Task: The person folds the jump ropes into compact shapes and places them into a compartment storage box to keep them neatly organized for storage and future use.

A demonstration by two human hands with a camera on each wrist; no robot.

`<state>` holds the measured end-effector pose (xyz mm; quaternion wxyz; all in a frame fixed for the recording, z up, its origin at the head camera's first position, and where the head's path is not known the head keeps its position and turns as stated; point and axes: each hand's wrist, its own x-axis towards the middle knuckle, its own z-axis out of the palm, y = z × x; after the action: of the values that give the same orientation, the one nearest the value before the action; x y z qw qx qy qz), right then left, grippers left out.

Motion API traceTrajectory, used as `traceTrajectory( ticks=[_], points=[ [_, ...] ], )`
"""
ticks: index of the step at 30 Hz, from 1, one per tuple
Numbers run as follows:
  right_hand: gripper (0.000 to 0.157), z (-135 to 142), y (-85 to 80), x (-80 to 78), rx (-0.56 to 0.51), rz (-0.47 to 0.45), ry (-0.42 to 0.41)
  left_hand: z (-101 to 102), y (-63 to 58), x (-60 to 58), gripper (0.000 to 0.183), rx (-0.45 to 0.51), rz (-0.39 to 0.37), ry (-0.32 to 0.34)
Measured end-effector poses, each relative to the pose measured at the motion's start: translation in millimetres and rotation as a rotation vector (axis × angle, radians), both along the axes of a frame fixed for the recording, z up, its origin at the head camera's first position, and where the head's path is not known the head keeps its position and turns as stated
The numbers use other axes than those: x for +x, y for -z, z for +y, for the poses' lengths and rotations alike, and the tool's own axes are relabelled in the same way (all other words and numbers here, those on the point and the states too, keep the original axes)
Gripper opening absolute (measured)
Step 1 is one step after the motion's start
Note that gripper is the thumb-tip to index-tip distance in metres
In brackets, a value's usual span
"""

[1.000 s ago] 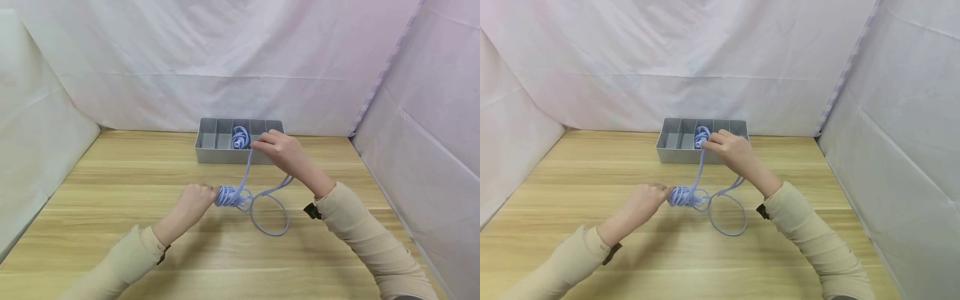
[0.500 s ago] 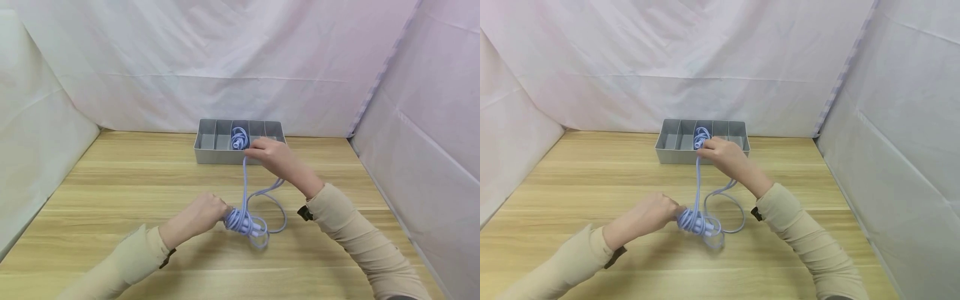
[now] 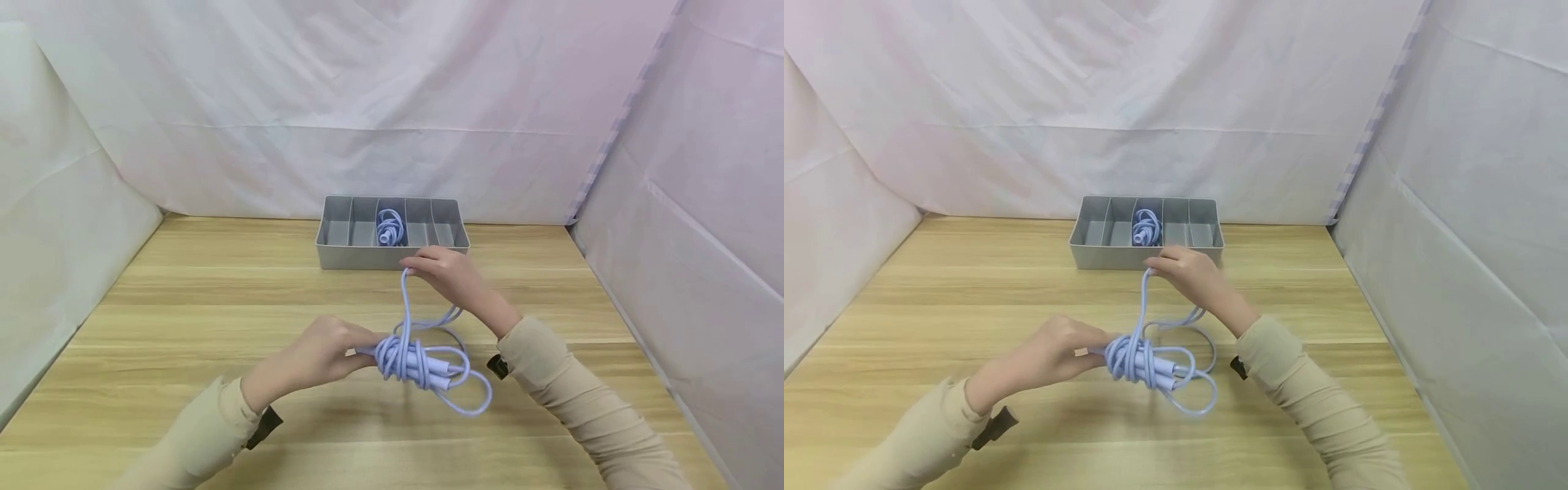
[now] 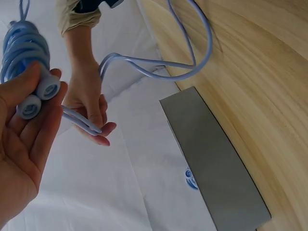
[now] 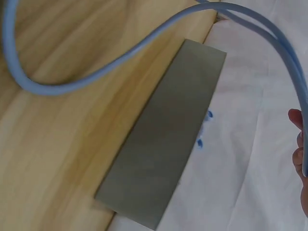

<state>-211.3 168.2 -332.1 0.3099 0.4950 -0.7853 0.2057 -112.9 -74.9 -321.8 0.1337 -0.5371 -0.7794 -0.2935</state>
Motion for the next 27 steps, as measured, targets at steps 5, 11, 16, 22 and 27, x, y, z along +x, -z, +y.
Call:
traceTrajectory(
  ticks=[5,11,16,22,27],
  points=[
    [0.019,-4.2,13.1,3.4,-0.051,-0.063,-0.001,1.9,1.0,-2.2,0.031,0.220,-0.063,-0.018],
    [0.021,-8.8,27.3,15.9,0.036,-0.080,0.083,7.4,3.3,-9.1,0.028,0.510,-0.181,-0.117],
    [0.010,-14.2,36.6,16.5,-0.039,-0.047,0.107,8.6,3.8,-22.2,0.030,0.639,-0.205,-0.347],
    [0.022,-18.1,37.2,20.0,-0.056,-0.048,0.116,8.7,-0.1,-30.7,0.028,0.726,-0.287,-0.558],
    [0.022,-19.0,37.8,23.3,-0.045,-0.074,0.118,12.0,-6.7,-24.9,0.027,0.727,-0.232,-0.613]
  ],
)
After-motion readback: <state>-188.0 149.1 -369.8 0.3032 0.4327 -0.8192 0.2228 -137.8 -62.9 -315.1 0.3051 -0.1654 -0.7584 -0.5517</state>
